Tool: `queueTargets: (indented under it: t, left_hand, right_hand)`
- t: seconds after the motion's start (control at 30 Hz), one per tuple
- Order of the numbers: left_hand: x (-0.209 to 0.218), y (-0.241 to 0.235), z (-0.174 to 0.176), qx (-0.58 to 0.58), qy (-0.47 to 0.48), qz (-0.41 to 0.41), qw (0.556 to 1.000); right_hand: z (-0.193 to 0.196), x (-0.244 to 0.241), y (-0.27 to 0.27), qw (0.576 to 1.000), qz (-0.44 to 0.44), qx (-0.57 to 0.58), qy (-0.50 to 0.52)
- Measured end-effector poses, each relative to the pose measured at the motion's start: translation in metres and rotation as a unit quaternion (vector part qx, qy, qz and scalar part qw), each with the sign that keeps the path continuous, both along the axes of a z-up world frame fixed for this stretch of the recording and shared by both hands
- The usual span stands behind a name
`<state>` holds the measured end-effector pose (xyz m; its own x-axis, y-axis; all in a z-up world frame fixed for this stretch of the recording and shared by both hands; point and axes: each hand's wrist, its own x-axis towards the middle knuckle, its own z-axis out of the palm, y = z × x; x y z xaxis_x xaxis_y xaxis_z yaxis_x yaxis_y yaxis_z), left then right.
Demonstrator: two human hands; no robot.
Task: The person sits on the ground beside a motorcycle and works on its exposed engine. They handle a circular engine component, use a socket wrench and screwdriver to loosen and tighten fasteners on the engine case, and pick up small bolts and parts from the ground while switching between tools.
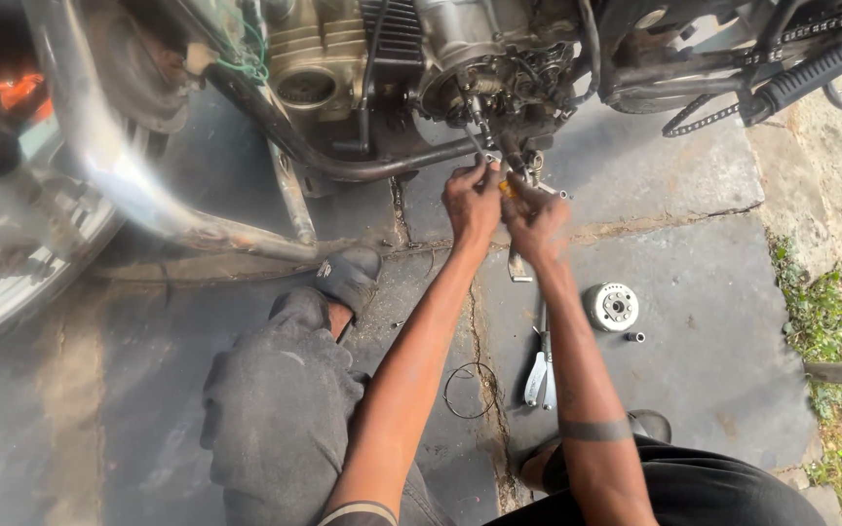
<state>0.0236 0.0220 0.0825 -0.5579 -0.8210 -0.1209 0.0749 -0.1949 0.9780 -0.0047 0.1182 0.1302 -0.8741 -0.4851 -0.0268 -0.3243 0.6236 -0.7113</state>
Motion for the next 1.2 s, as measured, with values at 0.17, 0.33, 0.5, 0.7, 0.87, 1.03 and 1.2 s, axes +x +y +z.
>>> queueTargets:
  t: [0.17,0.33,0.5,0.7,0.87,1.03,1.2]
  left_hand:
    - [0.024,-0.031,0.001,0.192,-0.034,0.008,0.981]
    - [0.029,-0.073,-0.060,0.025,-0.011,0.002,1.000]
    - [0.055,-0.100,-0.028,0.126,0.033,-0.090,0.987]
    - [0.067,-0.103,-0.021,0.184,0.037,-0.165,0.968]
    - [0.066,-0.105,-0.030,0.180,0.032,-0.169,0.968]
    - [0.054,-0.088,-0.032,0.067,-0.018,-0.117,0.991]
    - [0.034,-0.037,-0.030,-0.052,-0.016,-0.005,0.998]
  right_hand:
    - [-0.045,0.040,-0.023,0.984,-0.026,-0.178,-0.014]
    - [-0.047,0.087,-0.067,0.966,-0.082,-0.244,-0.020]
    - [-0.022,0.112,-0.093,0.937,-0.128,-0.306,-0.110]
    - [-0.023,0.116,-0.101,0.913,-0.102,-0.375,-0.127]
    - [-0.018,0.122,-0.108,0.858,-0.143,-0.445,-0.213]
    - [-0.007,0.104,-0.085,0.938,-0.124,-0.272,-0.177]
    - [-0.061,0.046,-0.037,0.986,-0.050,-0.131,0.086]
